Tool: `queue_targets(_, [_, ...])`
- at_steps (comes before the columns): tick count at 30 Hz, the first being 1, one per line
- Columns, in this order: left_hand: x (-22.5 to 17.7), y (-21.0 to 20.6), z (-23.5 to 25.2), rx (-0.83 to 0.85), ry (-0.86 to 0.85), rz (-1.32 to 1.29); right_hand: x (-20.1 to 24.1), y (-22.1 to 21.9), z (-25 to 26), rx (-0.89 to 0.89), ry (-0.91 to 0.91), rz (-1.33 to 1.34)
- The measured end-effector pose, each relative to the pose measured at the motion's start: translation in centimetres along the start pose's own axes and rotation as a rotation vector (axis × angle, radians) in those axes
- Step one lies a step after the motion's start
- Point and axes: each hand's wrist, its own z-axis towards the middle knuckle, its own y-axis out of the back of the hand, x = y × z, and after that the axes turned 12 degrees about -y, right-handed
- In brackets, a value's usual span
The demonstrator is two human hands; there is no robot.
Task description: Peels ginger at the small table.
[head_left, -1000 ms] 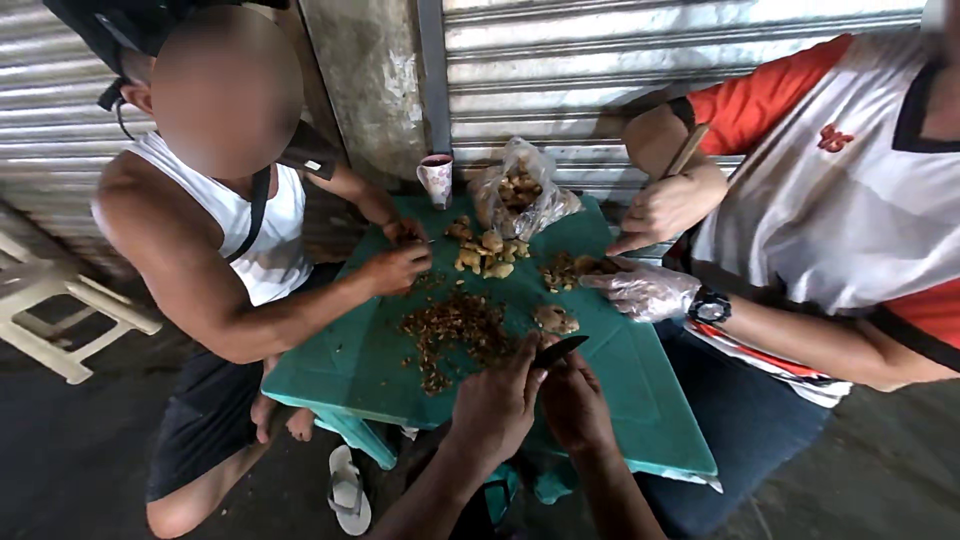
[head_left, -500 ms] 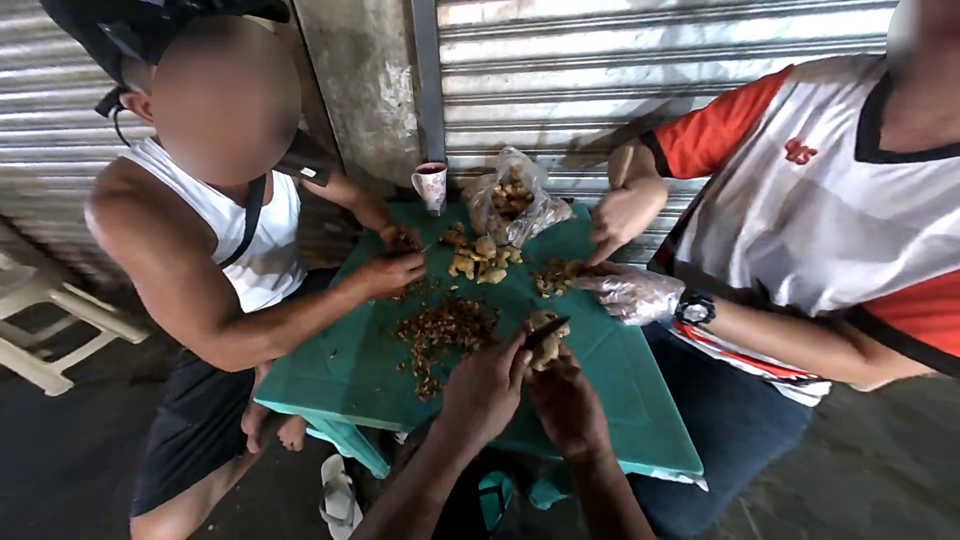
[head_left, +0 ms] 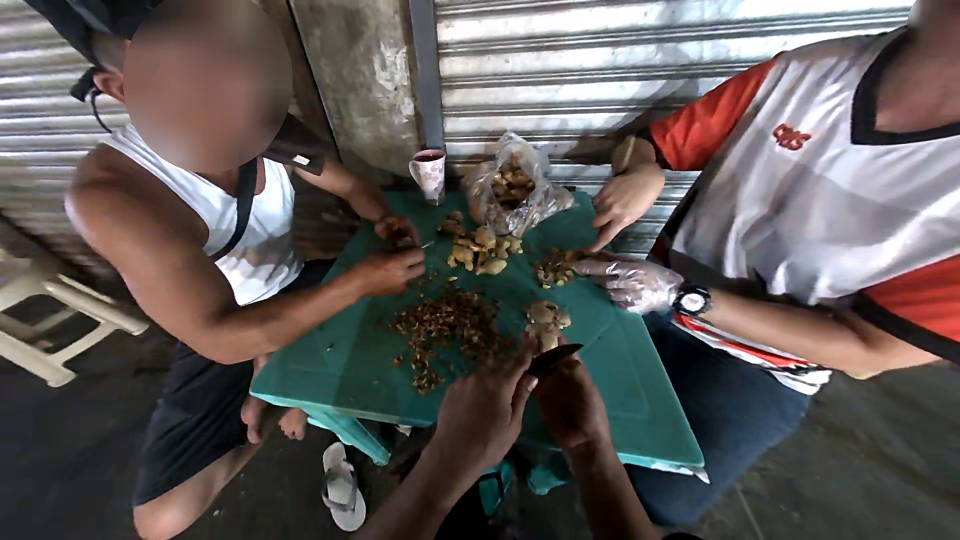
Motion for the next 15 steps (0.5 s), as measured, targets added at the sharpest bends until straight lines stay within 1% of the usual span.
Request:
queue_targets(9, [-0.1, 0.2, 0.5, 0.008, 0.059, -0.019, -0.2, -0.5, -0.3, 0.003, 0.022, -0.037])
queue_targets(12, [0.0, 0.1, 0.9, -0.029, 0.063, -0.002, -0.1, -0.8, -0.5, 0.004, 0.019, -0.045])
queue_targets(15, [0.0, 0.2, 1.4, -0.017, 0.088, 0.009, -0.1, -0.8, -0.6, 0.042, 0.017, -0.032])
